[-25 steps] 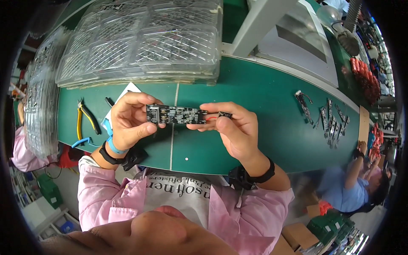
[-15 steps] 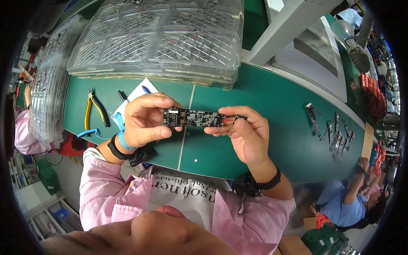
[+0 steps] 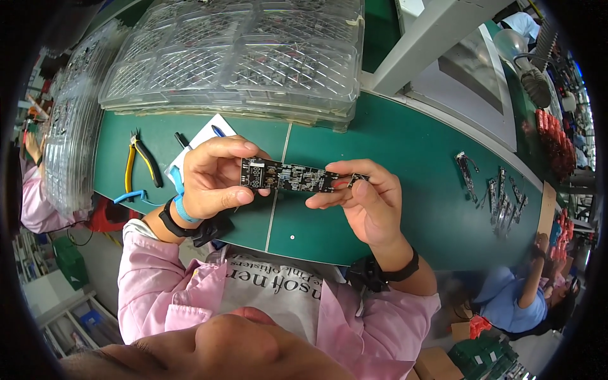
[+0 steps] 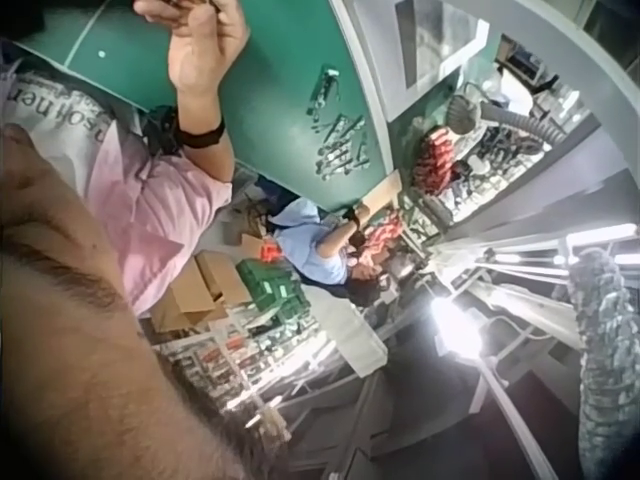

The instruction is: The person picks up a circuit board from a tray, turns it over, and touches the wires before writing on a piece of paper. They then pick up another circuit board, turn it over, and touch the wires before placing it on the table.

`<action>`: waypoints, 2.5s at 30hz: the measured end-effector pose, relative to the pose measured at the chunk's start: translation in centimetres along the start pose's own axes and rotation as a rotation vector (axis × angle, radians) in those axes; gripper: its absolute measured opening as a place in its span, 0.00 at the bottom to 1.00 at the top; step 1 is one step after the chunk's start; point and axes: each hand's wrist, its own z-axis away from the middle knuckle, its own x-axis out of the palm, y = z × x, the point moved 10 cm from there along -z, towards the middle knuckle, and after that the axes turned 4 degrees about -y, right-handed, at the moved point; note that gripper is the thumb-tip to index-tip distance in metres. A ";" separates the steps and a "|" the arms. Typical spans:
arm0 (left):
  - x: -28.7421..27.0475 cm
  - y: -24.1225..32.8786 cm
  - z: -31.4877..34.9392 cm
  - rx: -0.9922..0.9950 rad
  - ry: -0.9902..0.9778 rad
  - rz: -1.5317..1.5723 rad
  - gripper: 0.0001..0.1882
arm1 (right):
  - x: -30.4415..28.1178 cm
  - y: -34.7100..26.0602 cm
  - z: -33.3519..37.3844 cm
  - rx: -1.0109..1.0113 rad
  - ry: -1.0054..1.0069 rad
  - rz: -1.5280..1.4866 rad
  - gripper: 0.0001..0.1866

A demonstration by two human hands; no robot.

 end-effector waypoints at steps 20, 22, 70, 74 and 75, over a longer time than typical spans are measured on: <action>-0.1 -0.2 0.1 -0.001 -0.014 0.091 0.22 | 1.7 -0.9 0.1 -0.072 -0.151 0.045 0.20; 0.0 0.2 0.0 0.065 -0.065 0.054 0.23 | 1.7 -0.8 0.2 -0.069 -0.154 0.026 0.19; 1.6 -2.7 0.3 -0.291 -0.155 0.019 0.19 | 3.5 -3.4 -1.2 -0.393 -0.077 1.177 0.15; 1.6 -2.9 0.3 -0.331 -0.149 -0.027 0.18 | 2.3 -0.1 -0.7 -0.074 -0.222 0.847 0.13; 1.5 -3.1 0.3 -0.344 -0.138 -0.052 0.17 | 2.1 -0.1 -0.5 -0.072 -0.218 0.851 0.13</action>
